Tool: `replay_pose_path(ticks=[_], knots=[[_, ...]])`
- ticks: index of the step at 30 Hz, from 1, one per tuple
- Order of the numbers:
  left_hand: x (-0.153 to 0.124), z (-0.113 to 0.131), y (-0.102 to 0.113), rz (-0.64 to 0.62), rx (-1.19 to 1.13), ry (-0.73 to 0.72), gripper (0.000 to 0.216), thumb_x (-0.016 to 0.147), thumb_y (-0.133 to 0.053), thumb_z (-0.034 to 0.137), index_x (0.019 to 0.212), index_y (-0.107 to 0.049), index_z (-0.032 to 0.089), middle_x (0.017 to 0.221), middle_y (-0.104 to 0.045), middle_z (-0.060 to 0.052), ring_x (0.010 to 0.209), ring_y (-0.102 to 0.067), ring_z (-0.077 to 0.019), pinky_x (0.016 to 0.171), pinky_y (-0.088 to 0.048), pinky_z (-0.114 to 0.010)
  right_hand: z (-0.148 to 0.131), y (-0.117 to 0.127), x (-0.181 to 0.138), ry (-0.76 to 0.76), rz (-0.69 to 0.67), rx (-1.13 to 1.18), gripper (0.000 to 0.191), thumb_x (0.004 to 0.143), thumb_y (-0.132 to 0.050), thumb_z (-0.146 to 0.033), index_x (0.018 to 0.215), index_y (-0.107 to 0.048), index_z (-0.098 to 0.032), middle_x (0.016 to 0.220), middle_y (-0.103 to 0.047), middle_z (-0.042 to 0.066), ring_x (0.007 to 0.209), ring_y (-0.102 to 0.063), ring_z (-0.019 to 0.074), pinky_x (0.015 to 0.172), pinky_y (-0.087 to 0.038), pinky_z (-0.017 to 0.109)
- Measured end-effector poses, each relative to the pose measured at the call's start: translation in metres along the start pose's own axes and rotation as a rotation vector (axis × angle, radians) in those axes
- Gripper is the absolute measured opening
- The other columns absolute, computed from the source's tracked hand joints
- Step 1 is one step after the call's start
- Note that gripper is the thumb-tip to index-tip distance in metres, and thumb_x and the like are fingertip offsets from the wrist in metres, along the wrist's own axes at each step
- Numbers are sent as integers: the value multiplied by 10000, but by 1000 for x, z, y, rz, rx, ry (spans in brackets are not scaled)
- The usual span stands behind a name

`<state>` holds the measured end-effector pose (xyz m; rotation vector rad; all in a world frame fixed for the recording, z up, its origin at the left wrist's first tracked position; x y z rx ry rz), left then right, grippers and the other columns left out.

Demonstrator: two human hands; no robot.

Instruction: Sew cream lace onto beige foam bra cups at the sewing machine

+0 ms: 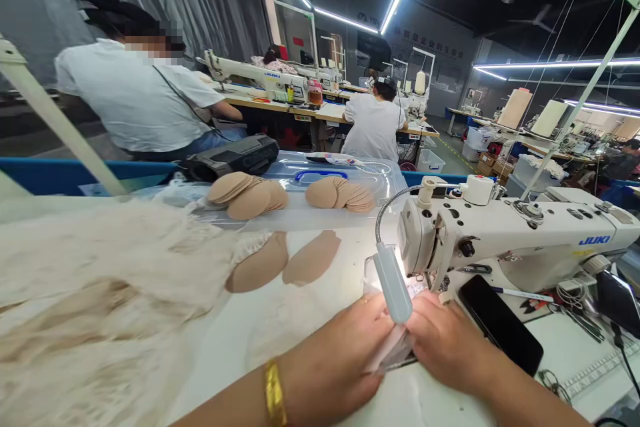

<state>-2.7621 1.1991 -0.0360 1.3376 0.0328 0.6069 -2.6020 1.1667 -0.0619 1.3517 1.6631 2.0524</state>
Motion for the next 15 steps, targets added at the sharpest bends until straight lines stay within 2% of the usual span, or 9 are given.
replay_pose_path(ticks=[2, 5, 7, 10, 13, 15], knots=[[-3, 2, -3, -31, 33, -21, 274, 751, -656, 92, 978, -631, 243, 1020, -702, -42, 870, -637, -240, 782, -522, -345, 7, -8, -3, 7, 6, -115, 343, 842, -472, 52, 995, -623, -216, 852, -654, 25, 738, -514, 207, 750, -411, 330], [-5, -1, -7, 12, 116, -24, 202, 739, -638, 44, 823, -597, 223, 881, -689, -26, 826, -633, -242, 814, -494, -396, 19, -13, -6, -42, -29, -170, 354, 755, -463, 97, 850, -606, -213, 801, -624, 16, 707, -460, 197, 731, -370, 323], [-4, -3, -9, 46, 105, -69, 219, 706, -625, 14, 795, -584, 210, 941, -721, -21, 888, -654, -244, 898, -469, -436, 23, -12, -7, -84, -55, -150, 355, 757, -474, 96, 852, -619, -214, 822, -644, 20, 748, -488, 199, 754, -374, 323], [-4, -9, -11, 50, 73, -90, 307, 678, -618, 10, 907, -625, 213, 1047, -747, -7, 923, -669, -239, 949, -432, -461, 22, -8, -7, -104, -72, -100, 336, 828, -496, 64, 890, -659, -223, 853, -669, 25, 797, -526, 203, 795, -387, 329], [-3, -15, -10, 85, 144, -87, 425, 682, -600, 1, 1037, -652, 229, 993, -751, -1, 880, -669, -248, 938, -394, -486, 18, -7, -6, -90, -97, -55, 353, 869, -520, 36, 1002, -695, -241, 882, -691, 28, 852, -563, 213, 843, -403, 335], [-2, -12, -7, 178, 181, -145, 428, 709, -563, -30, 1040, -654, 227, 973, -757, 0, 856, -679, -242, 933, -370, -487, 19, -7, -5, -110, -115, -36, 371, 856, -535, 34, 1039, -695, -246, 914, -707, 32, 892, -592, 221, 870, -416, 337]])
Point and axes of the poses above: each hand's wrist, its own x-axis towards the middle knuckle, its own y-axis out of the back of the hand, z = x × y, the point moved 5 cm from there along x, towards the middle knuckle
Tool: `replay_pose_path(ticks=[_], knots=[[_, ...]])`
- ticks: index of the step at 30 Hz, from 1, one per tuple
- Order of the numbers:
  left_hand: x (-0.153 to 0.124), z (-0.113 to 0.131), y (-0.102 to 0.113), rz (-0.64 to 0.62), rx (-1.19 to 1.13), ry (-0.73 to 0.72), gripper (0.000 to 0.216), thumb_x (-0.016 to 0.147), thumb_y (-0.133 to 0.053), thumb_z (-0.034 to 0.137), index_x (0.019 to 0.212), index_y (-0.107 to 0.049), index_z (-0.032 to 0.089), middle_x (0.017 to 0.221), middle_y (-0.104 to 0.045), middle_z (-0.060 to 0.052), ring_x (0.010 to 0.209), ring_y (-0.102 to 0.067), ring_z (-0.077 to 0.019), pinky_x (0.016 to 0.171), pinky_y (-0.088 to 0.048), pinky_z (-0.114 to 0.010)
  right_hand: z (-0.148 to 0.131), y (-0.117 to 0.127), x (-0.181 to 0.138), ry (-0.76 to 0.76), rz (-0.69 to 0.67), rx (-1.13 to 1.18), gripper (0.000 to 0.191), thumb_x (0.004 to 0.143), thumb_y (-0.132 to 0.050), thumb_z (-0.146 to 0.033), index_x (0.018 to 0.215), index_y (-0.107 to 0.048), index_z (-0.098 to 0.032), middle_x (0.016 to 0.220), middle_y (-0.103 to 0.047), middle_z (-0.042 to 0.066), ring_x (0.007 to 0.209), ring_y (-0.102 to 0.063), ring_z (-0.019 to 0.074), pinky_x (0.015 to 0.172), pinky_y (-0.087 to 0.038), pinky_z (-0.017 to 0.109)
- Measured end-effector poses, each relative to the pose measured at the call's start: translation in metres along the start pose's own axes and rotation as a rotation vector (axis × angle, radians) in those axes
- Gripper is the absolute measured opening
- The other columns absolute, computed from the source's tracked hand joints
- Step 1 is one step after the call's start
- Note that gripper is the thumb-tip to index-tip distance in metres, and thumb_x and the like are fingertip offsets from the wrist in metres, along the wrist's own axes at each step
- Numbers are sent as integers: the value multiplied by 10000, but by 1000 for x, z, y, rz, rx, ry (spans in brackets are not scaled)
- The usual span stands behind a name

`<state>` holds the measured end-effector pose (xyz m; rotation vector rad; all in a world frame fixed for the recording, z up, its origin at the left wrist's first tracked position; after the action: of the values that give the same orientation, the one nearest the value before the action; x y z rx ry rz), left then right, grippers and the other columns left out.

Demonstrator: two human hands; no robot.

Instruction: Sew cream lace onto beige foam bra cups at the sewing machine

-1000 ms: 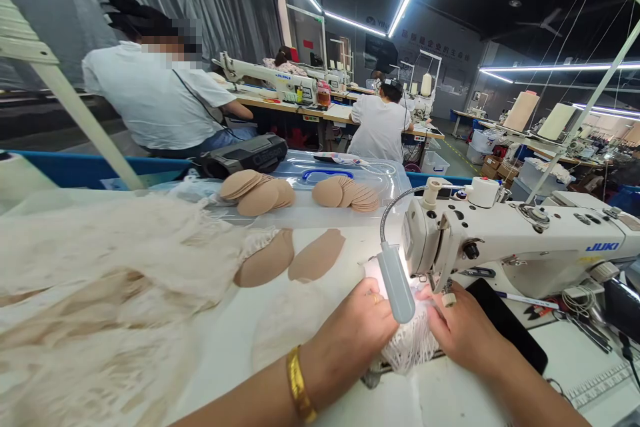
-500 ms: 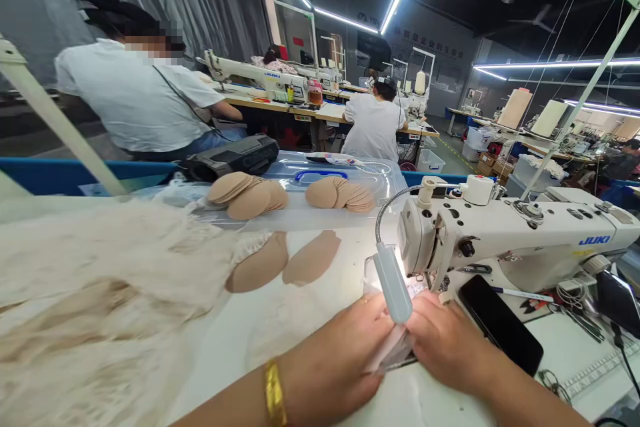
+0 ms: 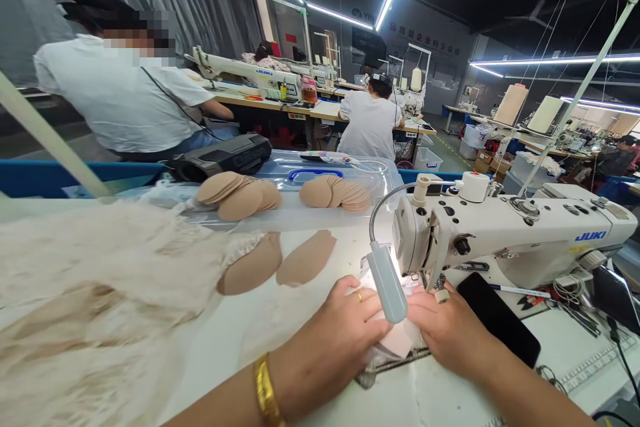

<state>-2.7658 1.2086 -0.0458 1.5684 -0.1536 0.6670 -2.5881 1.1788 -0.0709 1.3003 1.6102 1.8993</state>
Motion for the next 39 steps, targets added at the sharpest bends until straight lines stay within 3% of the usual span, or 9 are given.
replay_pose_path(ticks=[4, 10, 15, 21, 26, 30, 39], knots=[[6, 5, 6, 143, -19, -95, 421, 825, -449, -99, 1036, -640, 211, 989, -788, 18, 822, -708, -201, 949, -358, -462, 5, 1, 1, -75, -31, 32, 375, 833, -552, 14, 1056, -693, -252, 1040, -734, 49, 971, -627, 234, 906, -450, 351], [6, 0, 4, 109, -30, -52, 544, 732, -477, -119, 1112, -650, 229, 952, -801, 31, 804, -728, -213, 969, -362, -468, 7, 0, 2, -116, -24, 132, 440, 789, -511, 29, 1077, -695, -248, 1143, -751, 52, 1090, -618, 263, 958, -483, 389], [7, -3, 1, 99, -50, -25, 447, 766, -464, -92, 1020, -651, 226, 872, -763, 38, 787, -704, -218, 971, -352, -476, 8, 0, 2, -131, 24, 134, 544, 752, -545, 19, 1202, -690, -251, 1244, -727, 63, 1084, -601, 278, 929, -518, 391], [9, -2, -2, 139, -26, -23, 311, 776, -462, -61, 862, -581, 213, 834, -727, 27, 734, -660, -206, 942, -353, -461, 7, 3, 3, -146, 10, 94, 560, 727, -534, 25, 1186, -701, -249, 1136, -742, 61, 996, -597, 270, 843, -523, 370], [8, 1, 0, 138, 11, -26, 398, 789, -433, -87, 962, -621, 218, 844, -744, 25, 737, -679, -209, 951, -369, -476, 7, 9, 2, -142, 61, 38, 405, 785, -513, 8, 1066, -706, -212, 949, -711, 83, 853, -584, 258, 762, -532, 366], [11, 0, 3, 117, 6, -16, 471, 778, -434, -121, 1013, -661, 219, 892, -769, 22, 758, -711, -194, 950, -413, -461, 7, 13, 2, -136, 149, 49, 322, 867, -472, 11, 968, -683, -211, 964, -707, 103, 900, -626, 263, 827, -557, 386], [13, 4, 6, 158, 14, -36, 445, 820, -465, -77, 1102, -658, 207, 869, -786, -5, 773, -743, -213, 978, -453, -474, 9, 15, 4, -144, 173, 71, 316, 881, -447, 13, 962, -645, -221, 965, -722, 98, 903, -659, 267, 816, -578, 389]])
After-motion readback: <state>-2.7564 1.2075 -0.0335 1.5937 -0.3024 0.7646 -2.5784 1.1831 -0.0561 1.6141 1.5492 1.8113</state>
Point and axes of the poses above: each hand's wrist, its own x-axis towards the middle knuckle, its own y-axis out of the back of the hand, z = x × y, the point moved 5 cm from there along x, towards the middle knuckle
